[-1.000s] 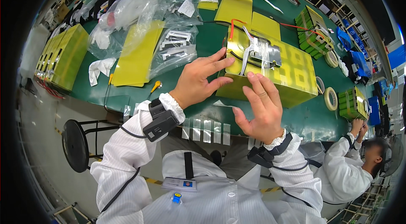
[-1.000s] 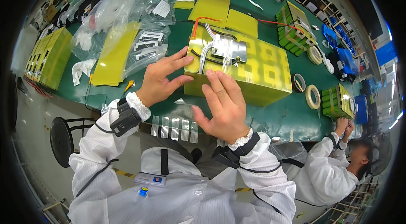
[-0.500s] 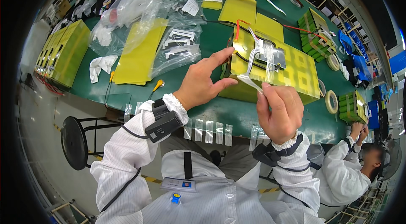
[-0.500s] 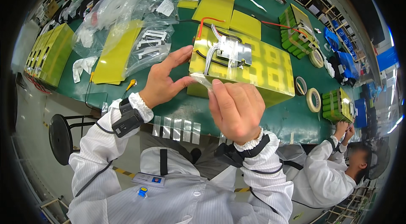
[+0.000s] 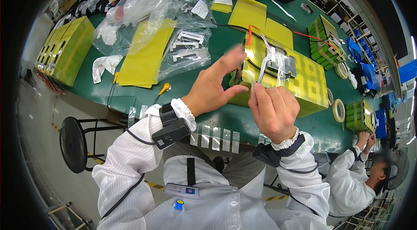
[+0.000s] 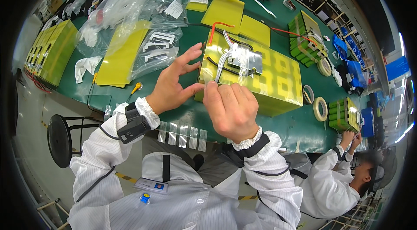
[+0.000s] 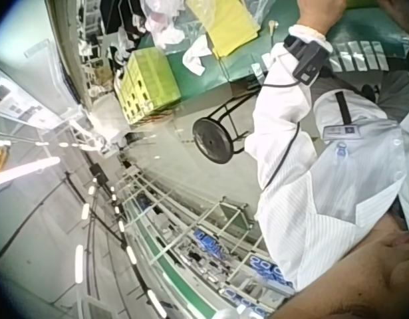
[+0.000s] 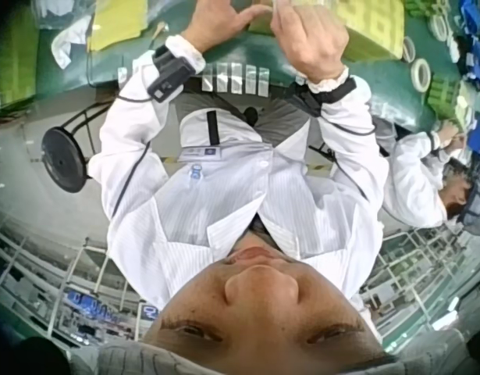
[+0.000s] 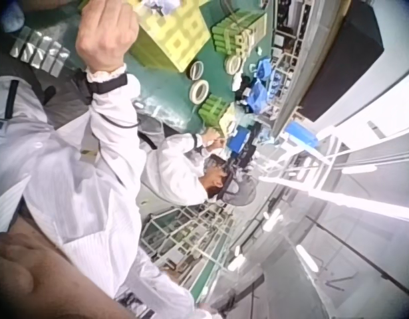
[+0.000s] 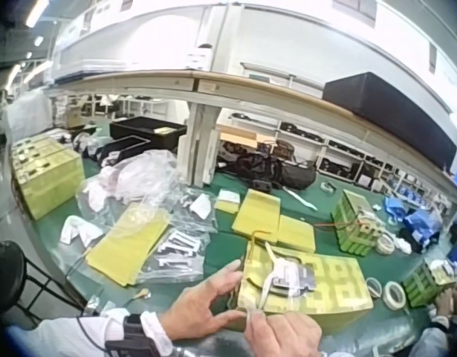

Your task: The recorder is assembling and inspecting large green battery packs at a workbench in a manufacturing facility, including applying tape and checking connections.

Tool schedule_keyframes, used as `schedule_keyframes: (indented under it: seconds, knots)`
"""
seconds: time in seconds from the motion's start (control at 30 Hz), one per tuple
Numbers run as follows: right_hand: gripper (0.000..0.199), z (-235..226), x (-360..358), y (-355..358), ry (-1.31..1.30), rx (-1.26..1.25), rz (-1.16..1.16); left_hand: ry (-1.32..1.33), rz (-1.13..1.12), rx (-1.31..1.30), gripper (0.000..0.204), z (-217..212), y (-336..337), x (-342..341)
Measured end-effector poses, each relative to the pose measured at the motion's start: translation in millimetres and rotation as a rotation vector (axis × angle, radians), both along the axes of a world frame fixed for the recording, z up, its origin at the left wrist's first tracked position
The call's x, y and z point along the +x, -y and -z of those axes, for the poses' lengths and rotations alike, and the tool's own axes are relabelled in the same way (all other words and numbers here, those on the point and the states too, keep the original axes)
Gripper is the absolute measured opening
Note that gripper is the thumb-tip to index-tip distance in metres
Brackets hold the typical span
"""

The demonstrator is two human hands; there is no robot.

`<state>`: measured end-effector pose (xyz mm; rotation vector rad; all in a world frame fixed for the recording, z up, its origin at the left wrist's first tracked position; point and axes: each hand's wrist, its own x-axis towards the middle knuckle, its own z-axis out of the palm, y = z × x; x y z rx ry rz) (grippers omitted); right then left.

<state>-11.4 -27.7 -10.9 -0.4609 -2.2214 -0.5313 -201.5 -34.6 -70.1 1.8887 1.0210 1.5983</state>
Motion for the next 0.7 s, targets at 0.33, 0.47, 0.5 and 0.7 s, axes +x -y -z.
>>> schedule_keyframes:
  seconds: [0.33,0.47,0.5,0.7]
  knots:
    - [0.022,0.6,1.2,0.2,0.027,-0.009,0.021,-0.192,-0.043,0.09,0.064,-1.9,0.6,-2.8]
    - [0.022,0.4,0.7,0.6,0.033,-0.024,0.021,-0.221,-0.064,0.082,0.056,-4.4,1.9,-2.9]
    - [0.022,0.7,0.7,0.5,0.031,-0.023,0.022,-0.229,-0.062,0.072,0.054,-4.9,2.1,-3.2]
    - [0.021,0.7,0.6,2.0,0.051,-0.036,0.023,-0.249,-0.055,0.075,0.051,-5.6,1.4,-3.9]
